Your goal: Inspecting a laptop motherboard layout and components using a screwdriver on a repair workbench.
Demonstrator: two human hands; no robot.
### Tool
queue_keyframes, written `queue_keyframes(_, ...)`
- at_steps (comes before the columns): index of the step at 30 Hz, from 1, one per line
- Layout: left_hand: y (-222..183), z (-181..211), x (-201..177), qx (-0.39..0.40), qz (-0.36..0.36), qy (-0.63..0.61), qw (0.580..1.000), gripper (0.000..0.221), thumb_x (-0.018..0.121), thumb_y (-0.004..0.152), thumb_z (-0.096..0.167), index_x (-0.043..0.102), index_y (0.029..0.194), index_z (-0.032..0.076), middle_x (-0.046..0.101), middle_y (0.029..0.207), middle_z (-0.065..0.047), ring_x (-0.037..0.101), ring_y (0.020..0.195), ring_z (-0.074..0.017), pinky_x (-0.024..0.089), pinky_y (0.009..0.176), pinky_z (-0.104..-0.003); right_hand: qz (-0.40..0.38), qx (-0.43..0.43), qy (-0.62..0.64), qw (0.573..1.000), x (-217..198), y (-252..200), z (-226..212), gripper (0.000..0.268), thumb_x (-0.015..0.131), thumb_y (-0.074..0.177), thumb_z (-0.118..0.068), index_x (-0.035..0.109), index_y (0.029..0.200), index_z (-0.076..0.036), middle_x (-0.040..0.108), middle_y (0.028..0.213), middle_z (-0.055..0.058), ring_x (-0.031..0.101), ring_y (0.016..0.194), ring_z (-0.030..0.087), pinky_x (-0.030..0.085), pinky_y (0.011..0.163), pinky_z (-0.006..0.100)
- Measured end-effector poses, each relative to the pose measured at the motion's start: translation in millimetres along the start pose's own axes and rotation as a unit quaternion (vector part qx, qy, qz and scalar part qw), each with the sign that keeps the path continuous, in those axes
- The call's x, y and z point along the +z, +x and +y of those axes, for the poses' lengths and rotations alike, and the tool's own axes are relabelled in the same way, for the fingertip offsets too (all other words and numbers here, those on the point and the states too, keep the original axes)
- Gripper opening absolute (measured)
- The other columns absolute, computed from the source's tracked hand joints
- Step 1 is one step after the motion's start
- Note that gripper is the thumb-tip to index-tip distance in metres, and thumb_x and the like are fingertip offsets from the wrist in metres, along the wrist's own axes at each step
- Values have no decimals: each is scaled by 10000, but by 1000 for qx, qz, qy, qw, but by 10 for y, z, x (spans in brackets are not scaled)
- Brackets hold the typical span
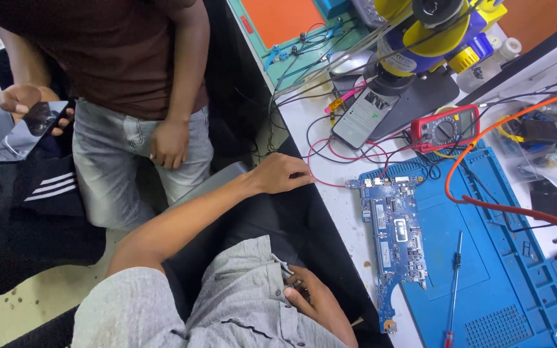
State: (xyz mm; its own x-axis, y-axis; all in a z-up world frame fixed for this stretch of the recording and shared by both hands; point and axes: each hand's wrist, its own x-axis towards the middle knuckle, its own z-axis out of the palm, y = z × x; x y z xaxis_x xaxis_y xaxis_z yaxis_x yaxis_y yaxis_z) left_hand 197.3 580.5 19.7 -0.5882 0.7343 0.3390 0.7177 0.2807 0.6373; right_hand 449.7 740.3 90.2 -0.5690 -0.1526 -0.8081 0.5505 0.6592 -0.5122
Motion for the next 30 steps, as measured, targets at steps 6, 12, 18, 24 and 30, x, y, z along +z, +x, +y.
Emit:
queue_keyframes(6, -8, 10, -24, -17, -23, -19, 999, 302, 610, 1022, 360, 763, 977, 103, 758, 858, 10, 695, 745, -187, 534, 665, -342, 22, -1, -16, 1000, 60, 0, -36, 749, 480, 858, -715, 472, 1490, -313, 616, 1483, -48, 618, 1345, 190, 462, 1160, 401)
queue_keyframes(12, -12, 87, -75, -51, -45, -41, 997, 314, 589, 1015, 395, 740, 964, 125, 764, 896, 25, 680, 754, -181, 523, 698, -357, 44, -60, -11, 997, 170, 75, 56, 682, 514, 903, -636, 504, 1472, -260, 714, 1313, -25, 690, 1238, 192, 522, 1077, 366)
queue_keyframes(18, -30, 120, -86, -54, -47, -50, 996, 249, 628, 995, 357, 655, 864, 147, 731, 828, 40, 644, 707, -158, 491, 688, -337, 64, -48, -21, 997, 234, 36, 17, 622, 547, 924, -582, 514, 1462, -272, 698, 1336, -29, 675, 1279, 217, 523, 1100, 399)
queue_keyframes(24, -34, 117, -73, -60, -50, -46, 996, 256, 634, 993, 371, 652, 898, 134, 719, 806, 24, 641, 692, -159, 485, 660, -340, 89, -71, -31, 993, 279, 18, -7, 628, 535, 921, -603, 548, 1448, -261, 723, 1238, -18, 720, 1127, 174, 552, 963, 343)
queue_keyframes(30, -37, 140, -86, -58, -50, -52, 996, 238, 670, 963, 344, 656, 878, 122, 736, 821, -2, 655, 706, -170, 496, 658, -335, 82, -45, -20, 995, 280, -70, -103, 642, 521, 927, -597, 529, 1468, -251, 707, 1259, -32, 703, 1181, 182, 538, 1014, 358)
